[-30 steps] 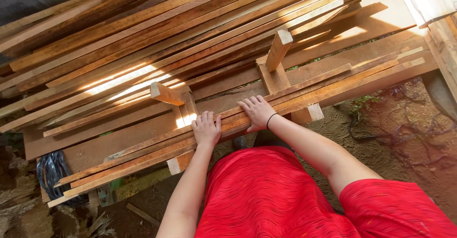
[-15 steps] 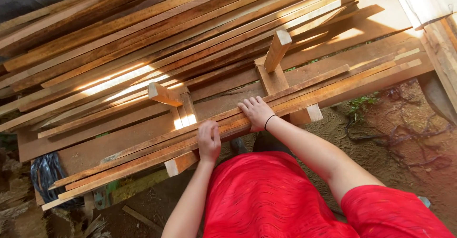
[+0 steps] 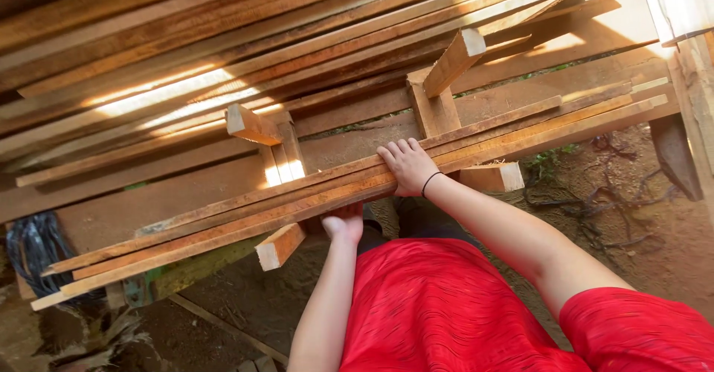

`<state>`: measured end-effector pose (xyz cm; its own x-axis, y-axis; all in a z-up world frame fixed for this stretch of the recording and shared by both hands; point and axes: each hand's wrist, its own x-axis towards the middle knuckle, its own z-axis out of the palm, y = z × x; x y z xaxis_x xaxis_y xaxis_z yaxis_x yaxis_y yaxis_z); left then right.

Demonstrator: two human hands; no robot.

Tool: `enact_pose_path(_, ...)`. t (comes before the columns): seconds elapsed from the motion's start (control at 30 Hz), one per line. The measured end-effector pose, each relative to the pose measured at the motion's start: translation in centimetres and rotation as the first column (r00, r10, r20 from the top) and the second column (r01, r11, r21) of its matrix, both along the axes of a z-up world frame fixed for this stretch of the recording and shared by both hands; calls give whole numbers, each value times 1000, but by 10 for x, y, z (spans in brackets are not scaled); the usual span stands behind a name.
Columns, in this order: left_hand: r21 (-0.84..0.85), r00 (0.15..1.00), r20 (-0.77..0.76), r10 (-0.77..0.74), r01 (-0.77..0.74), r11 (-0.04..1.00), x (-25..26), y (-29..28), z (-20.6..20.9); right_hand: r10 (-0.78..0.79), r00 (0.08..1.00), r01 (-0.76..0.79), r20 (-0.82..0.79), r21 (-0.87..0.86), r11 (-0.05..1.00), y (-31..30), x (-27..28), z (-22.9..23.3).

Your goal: Organizing and stacking wooden planks on a rack.

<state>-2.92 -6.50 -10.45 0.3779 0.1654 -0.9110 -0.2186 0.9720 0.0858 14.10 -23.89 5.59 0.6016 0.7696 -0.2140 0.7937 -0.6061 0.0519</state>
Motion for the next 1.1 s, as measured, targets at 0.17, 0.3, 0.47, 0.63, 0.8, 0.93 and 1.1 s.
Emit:
enact_pose_path(0.17,-38,1000,12,28,-28,999,3,-11,-21,-2,999,3,-34,7,1000,0,-4,-3)
enact_pose_path(0.3,-62,998,59,39,-35,997,19,-7,-33,3,999,-4,-48,-15,1000,-1,-1,-1)
enact_pose_path(0.47,-76,996,82,22,-16,997,13,-4,-44,3,998,-3,-60,-1,1000,-1,-1,4)
enact_pose_path(0.63,-91,994,112,-4,14,996,15,1,-53,11,999,-10,-40,13,1000,-4,3,18)
enact_pose_path(0.8,-96,989,145,-14,28,995,43,23,-58,-11,1000,12,-23,37,999,6,20,31)
enact_pose_path(0.93,-96,985,166,-46,63,993,76,41,-61,-21,1000,21,1,39,999,16,46,48)
enact_pose_path(1.1,-110,982,176,-75,96,989,119,56,-69,-30,999,30,44,16,999,25,76,60)
